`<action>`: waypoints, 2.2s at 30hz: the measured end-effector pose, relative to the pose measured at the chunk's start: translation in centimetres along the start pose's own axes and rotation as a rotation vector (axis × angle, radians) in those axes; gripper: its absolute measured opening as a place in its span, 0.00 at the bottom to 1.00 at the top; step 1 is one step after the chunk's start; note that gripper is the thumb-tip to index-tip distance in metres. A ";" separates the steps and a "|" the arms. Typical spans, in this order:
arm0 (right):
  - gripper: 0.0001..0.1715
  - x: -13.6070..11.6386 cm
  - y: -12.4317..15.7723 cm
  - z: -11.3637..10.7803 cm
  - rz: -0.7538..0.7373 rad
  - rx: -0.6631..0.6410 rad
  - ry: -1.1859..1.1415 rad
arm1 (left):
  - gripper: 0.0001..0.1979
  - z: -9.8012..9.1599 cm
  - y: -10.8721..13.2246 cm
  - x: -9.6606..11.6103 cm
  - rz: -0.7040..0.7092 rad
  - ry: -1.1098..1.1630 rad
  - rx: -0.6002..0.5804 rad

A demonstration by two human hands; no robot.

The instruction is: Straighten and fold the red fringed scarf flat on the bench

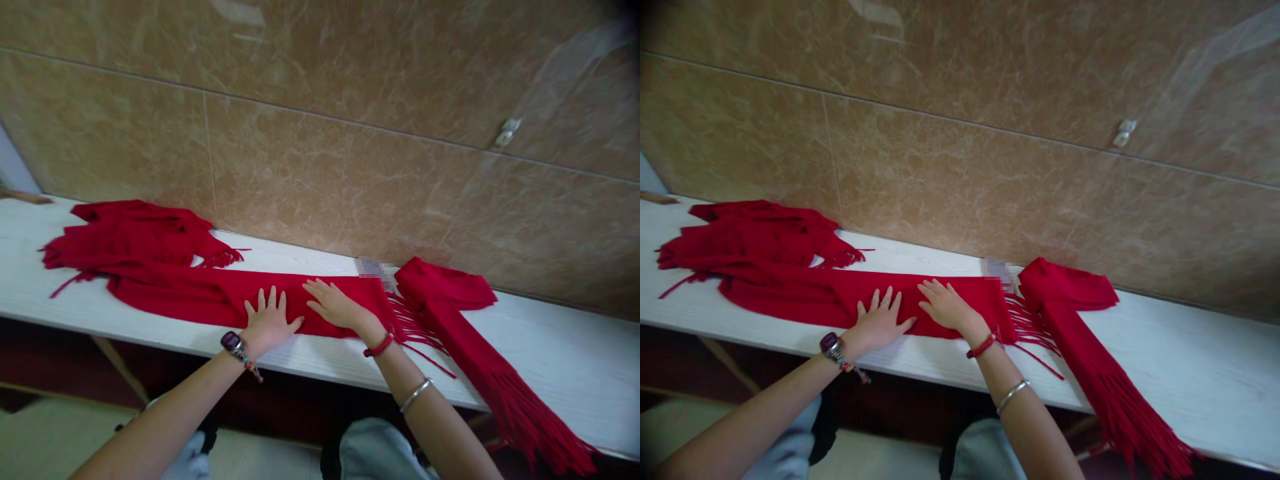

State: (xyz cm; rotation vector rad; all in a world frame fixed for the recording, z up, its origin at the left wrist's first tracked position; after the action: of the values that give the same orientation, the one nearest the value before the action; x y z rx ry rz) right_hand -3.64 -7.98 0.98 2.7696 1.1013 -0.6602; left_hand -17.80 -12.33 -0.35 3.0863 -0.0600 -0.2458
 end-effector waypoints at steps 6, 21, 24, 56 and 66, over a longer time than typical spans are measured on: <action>0.29 1.5 -3.9 2.1 0.157 -0.140 -0.009 | 0.42 0.6 -0.1 0.0 -0.016 -0.006 0.055; 0.28 1.2 -5.9 1.9 -0.054 -0.163 0.082 | 0.34 0.6 0.5 -2.4 -0.018 -0.006 0.165; 0.28 2.3 -6.3 1.2 0.075 -0.124 0.124 | 0.32 0.3 1.1 -2.3 -0.023 -0.030 0.157; 0.12 -3.8 -14.6 2.3 -0.055 0.035 0.076 | 0.18 -0.3 3.4 -4.1 0.005 -0.135 0.267; 0.14 -3.2 -15.1 2.0 0.059 0.069 0.120 | 0.20 0.1 3.1 -3.4 -0.042 -0.156 0.200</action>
State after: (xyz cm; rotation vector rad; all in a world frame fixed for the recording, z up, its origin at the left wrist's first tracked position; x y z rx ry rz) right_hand -16.53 0.62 1.65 2.9221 1.0316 -0.5413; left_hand -21.28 -15.31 0.23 3.2622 -0.0267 -0.5121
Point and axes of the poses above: each hand's wrist, its own y-axis away from the middle knuckle, its own z-axis out of the palm, x = y × z, the point moved 4 cm from there along -y, towards the middle knuckle, and after that the axes turned 15 degrees about -y, right-handed, at the moved point
